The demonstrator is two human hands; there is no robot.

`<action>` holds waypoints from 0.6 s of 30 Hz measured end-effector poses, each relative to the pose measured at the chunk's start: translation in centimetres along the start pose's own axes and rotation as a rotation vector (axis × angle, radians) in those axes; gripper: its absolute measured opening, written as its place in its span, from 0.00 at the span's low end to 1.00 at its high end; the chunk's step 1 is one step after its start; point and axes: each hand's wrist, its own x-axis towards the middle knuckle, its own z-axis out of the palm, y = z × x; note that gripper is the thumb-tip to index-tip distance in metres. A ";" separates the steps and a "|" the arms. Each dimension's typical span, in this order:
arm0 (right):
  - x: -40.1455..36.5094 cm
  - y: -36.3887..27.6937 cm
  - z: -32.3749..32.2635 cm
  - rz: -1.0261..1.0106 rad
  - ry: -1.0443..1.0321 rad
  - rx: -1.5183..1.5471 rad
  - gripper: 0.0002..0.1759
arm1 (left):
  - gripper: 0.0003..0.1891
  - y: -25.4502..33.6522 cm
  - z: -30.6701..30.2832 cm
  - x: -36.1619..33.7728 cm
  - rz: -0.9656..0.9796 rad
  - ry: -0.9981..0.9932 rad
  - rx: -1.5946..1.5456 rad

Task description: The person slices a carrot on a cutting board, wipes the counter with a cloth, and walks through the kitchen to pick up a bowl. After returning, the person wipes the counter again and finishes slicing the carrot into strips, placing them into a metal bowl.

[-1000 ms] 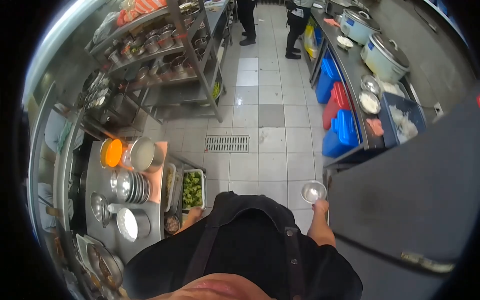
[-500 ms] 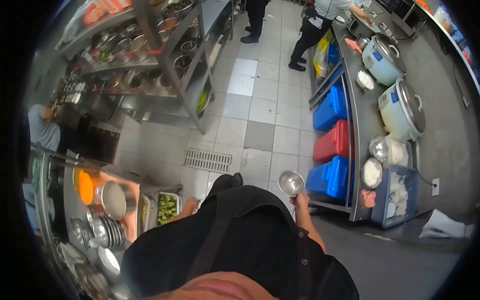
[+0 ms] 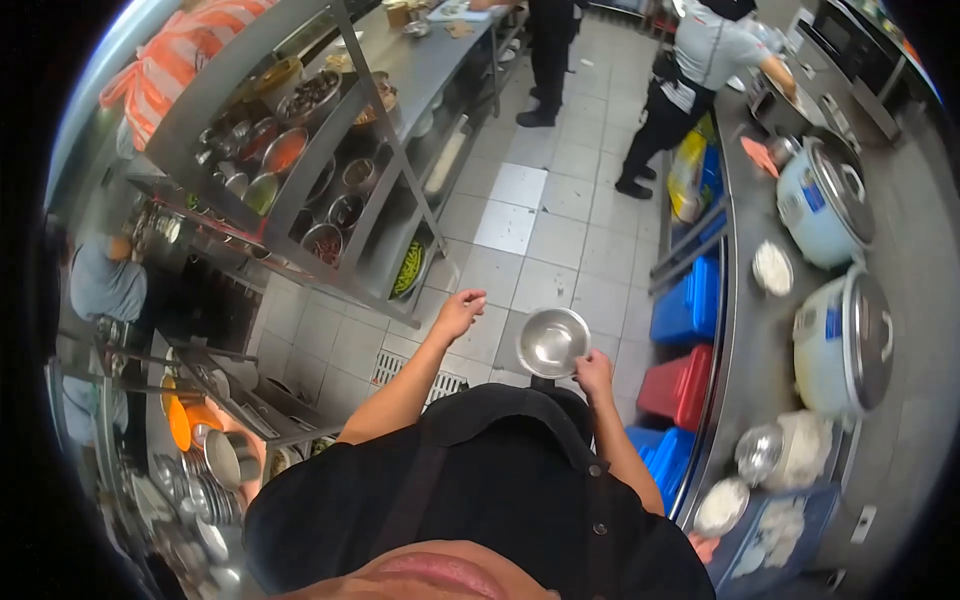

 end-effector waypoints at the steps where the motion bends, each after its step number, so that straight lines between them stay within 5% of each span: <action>1: 2.4 -2.6 0.6 -0.050 -0.099 -0.031 0.08 | 0.19 1.6 0.5 0.2 -0.055 -0.028 -0.021; 6: 11.6 -15.0 3.8 -0.344 -0.433 -0.260 0.11 | 0.21 4.8 -0.5 2.6 -0.176 0.039 -0.139; 9: 15.5 -19.2 7.0 -0.514 -0.577 -0.348 0.12 | 0.12 4.0 -2.9 3.7 -0.189 0.215 -0.067; 11: 17.2 -21.8 9.0 -0.173 -0.778 0.071 0.16 | 0.07 5.0 -5.0 3.7 -0.212 0.376 -0.127; 15: 23.3 -20.9 9.7 -0.265 -0.646 -0.005 0.19 | 0.05 4.4 -11.3 6.5 -0.208 0.768 -0.242; 18: 29.9 -13.3 6.0 -0.098 -0.557 -0.233 0.19 | 0.05 6.9 -17.3 10.5 -0.105 1.082 -0.481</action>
